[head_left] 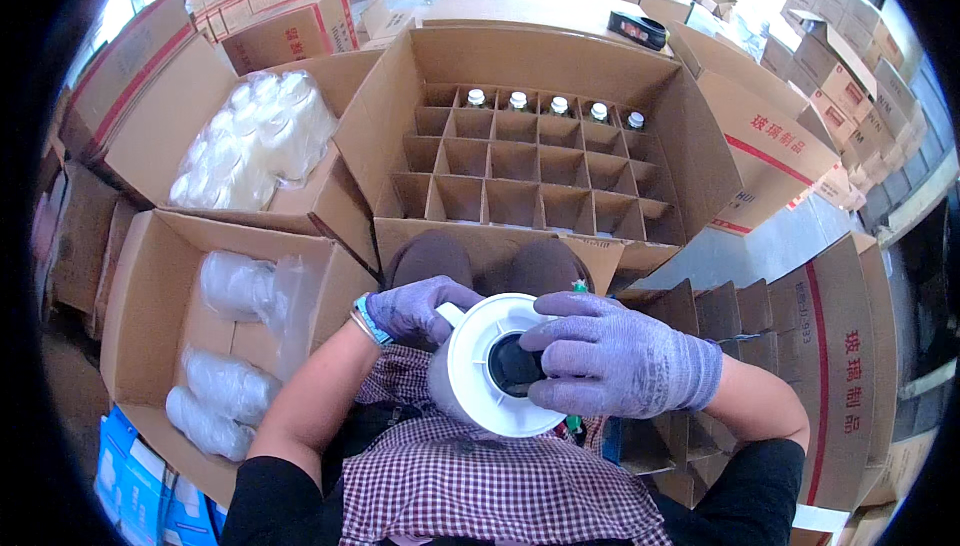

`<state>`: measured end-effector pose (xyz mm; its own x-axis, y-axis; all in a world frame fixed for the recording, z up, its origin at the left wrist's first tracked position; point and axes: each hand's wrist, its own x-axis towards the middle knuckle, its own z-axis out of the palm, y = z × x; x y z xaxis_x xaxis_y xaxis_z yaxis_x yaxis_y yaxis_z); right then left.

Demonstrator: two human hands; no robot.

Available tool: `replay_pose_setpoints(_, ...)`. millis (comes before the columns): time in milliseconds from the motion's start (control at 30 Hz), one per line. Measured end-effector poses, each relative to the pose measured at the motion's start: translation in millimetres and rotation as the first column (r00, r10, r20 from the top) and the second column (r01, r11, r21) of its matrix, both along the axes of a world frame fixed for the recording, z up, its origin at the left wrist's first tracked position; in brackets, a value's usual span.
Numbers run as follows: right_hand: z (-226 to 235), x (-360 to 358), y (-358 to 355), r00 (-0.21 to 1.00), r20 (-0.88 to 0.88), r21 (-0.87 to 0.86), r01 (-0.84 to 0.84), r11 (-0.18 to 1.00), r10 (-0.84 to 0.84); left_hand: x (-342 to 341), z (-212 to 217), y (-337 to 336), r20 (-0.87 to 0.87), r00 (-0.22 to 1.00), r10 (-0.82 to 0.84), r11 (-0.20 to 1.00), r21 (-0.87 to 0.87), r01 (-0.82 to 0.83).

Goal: The person fills white plastic containers with a white powder using a funnel, seals them with lids, and wraps them in plastic bags. The person then places the wrapped containers into a cardboard box with dividers. The task is performed repeatedly in a warehouse setting.

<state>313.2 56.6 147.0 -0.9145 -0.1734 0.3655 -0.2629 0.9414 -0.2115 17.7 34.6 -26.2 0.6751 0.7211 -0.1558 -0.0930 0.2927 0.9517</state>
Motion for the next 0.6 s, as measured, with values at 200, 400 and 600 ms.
replay_pose_setpoints(200, -6, -1, 14, 0.929, 0.223, 0.006, 0.303, 0.953, -0.296, 0, 22, -39, 0.031, 0.963, 0.267, 0.961, -0.087, -0.264)
replay_pose_setpoints(400, -79, 4, 90, 0.703, 0.547, -0.676, 0.691, 0.256, -0.454, 84, 20, -124, -0.318, 0.82, 0.477, 0.752, 0.63, -0.193)
replay_pose_setpoints(600, -12, 2, 55, 0.725, 0.521, -0.755, 0.638, 0.153, -0.45, 43, 30, -87, -0.151, 0.886, 0.439, 0.88, 0.27, -0.39)
